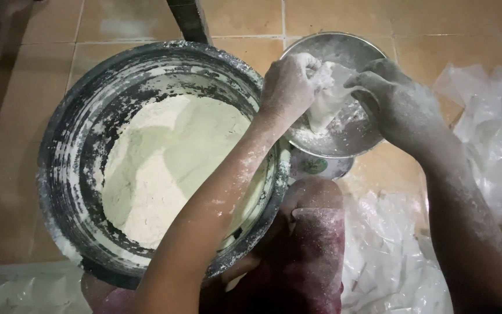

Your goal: Scooping white powder from a large tub into small plastic bags and arranging the filled bags on a tray.

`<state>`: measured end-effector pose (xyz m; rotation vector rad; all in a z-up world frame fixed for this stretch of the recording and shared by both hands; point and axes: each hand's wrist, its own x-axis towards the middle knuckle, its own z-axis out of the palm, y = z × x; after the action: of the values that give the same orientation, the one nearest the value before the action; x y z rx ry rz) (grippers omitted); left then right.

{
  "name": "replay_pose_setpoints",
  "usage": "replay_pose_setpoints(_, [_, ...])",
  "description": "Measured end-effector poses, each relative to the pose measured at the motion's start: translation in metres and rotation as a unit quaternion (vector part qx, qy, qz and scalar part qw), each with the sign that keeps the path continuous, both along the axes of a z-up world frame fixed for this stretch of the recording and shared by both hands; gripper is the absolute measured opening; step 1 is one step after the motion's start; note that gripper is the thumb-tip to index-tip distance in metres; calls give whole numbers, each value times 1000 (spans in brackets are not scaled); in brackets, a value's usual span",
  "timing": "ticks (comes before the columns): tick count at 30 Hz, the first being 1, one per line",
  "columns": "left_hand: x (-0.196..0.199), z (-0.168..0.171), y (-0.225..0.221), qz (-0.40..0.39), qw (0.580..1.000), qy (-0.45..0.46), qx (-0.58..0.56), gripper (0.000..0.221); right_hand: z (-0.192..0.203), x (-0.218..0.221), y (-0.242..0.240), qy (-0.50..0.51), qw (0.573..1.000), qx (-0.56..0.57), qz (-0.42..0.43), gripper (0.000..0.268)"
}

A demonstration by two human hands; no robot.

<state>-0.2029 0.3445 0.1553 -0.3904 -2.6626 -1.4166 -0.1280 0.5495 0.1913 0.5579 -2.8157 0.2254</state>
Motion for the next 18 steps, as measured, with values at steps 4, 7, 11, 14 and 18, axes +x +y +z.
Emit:
replay_pose_setpoints(4, [9, 2, -18, -10, 999, -14, 48, 22, 11, 11, -8, 24, 999, 35, 19, 30])
replay_pose_setpoints(7, [19, -2, -41, 19, 1000, -17, 13, 56, 27, 29, -32, 43, 999, 33, 5, 37])
replay_pose_setpoints(11, [58, -26, -113, 28, 999, 41, 7, 40, 9, 47, -83, 94, 992, -14, 83, 37])
replay_pose_setpoints(14, [93, -72, -197, 32, 993, -20, -110, 42, -62, 32, -124, 44, 977, 13, 208, 27])
replay_pose_setpoints(18, [142, -143, -297, 102, 936, -122, -315, 49, -176, 6, -192, -139, 939, 199, 243, 22])
